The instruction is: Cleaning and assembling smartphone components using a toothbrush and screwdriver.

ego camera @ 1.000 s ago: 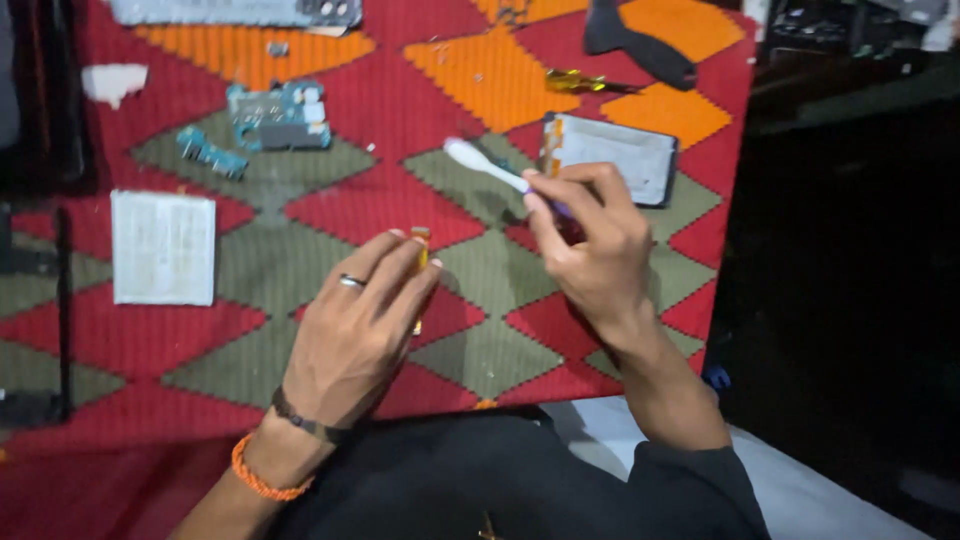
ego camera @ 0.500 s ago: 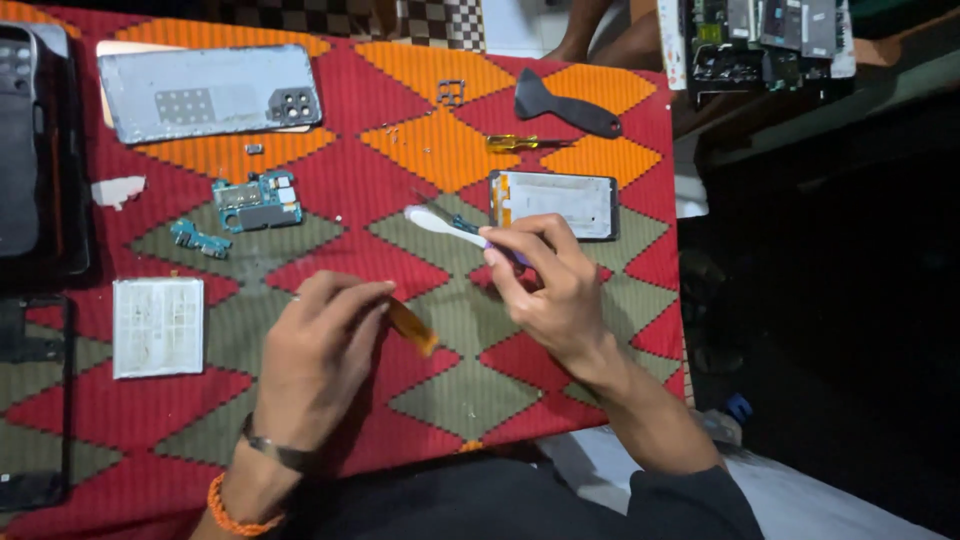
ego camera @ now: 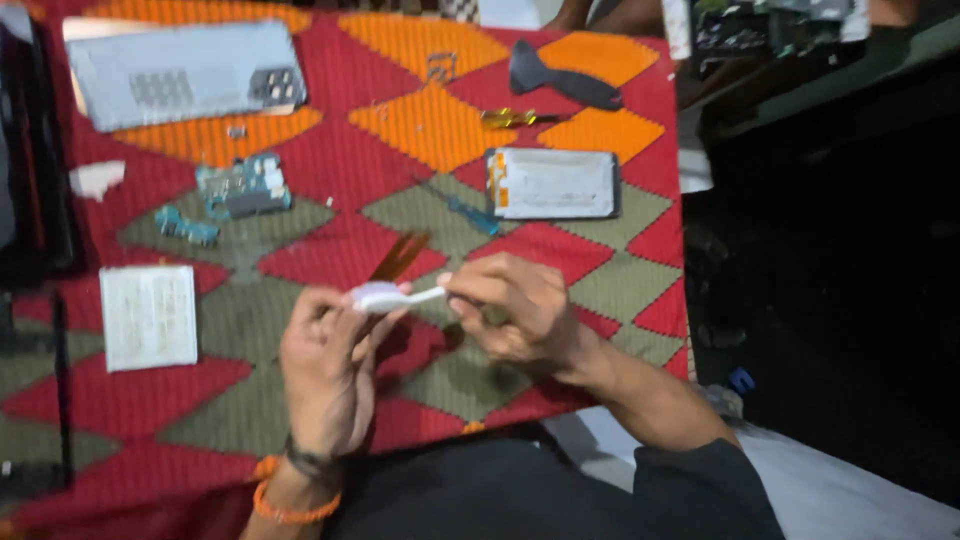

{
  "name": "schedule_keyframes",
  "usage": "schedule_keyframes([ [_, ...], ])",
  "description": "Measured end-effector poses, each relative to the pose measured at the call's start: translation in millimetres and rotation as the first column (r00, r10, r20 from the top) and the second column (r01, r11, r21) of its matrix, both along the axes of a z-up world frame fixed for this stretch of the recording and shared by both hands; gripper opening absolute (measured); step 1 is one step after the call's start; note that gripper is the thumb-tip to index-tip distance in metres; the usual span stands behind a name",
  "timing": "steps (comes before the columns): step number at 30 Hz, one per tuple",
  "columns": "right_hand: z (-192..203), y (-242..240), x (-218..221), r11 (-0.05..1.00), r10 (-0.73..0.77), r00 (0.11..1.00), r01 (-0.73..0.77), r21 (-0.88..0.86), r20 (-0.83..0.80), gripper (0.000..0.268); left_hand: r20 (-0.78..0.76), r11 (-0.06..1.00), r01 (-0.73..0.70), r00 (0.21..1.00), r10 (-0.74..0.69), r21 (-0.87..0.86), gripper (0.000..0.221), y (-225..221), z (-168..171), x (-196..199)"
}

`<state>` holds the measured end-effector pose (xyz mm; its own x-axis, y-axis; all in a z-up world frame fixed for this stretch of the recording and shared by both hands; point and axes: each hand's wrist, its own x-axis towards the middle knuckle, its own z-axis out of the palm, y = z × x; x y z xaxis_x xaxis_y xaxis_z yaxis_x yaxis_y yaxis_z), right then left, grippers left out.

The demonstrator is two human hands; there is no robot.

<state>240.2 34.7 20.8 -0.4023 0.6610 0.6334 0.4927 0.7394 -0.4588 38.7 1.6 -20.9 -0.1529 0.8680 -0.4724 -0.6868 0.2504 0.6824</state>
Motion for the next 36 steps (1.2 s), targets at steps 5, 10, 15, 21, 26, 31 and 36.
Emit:
schedule_keyframes([
  [5, -6.2, 6.3, -0.5, 0.995, -0.076, 0.997, 0.076, -0.065, -0.002, 0.017, -0.011, 0.986, 0.110, 0.994, -0.109, 0.123, 0.047, 2.4, 22.1, 18.7],
  [10, -5.9, 0.9, -6.0, 0.985, -0.061, 0.997, 0.069, -0.161, 0.053, 0.015, 0.075, 0.959, 0.084, 0.991, -0.108, 0.272, 0.053, 2.4, 29.8, 20.3],
  [15, -10.5, 4.8, 7.0, 0.977, -0.134, 0.987, 0.147, -0.157, 0.092, 0.017, 0.126, 0.963, 0.079, 0.985, -0.115, 0.258, 0.055, -0.2, 30.8, 19.6],
  [21, -27.3, -4.9, 8.4, 0.972, -0.114, 0.988, 0.133, -0.196, 0.103, 0.020, 0.054, 0.947, 0.090, 0.992, -0.112, 0.309, 0.053, 0.5, 13.4, 14.0],
  [26, -8.3, 5.1, 11.7, 0.969, -0.158, 0.981, 0.176, -0.173, 0.115, 0.015, 0.098, 0.942, 0.059, 0.990, -0.097, 0.329, 0.052, 1.9, 29.5, 9.3],
  [31, -6.6, 2.2, 6.0, 0.971, -0.151, 0.982, 0.169, -0.171, 0.116, 0.015, 0.089, 0.944, 0.064, 0.991, -0.098, 0.323, 0.049, 1.3, 32.2, 6.5],
  [36, 1.0, 13.8, 23.0, 0.976, -0.183, 0.978, 0.193, -0.104, 0.103, 0.012, 0.031, 0.954, 0.032, 0.999, -0.043, 0.297, 0.043, 1.4, 21.1, -19.3],
])
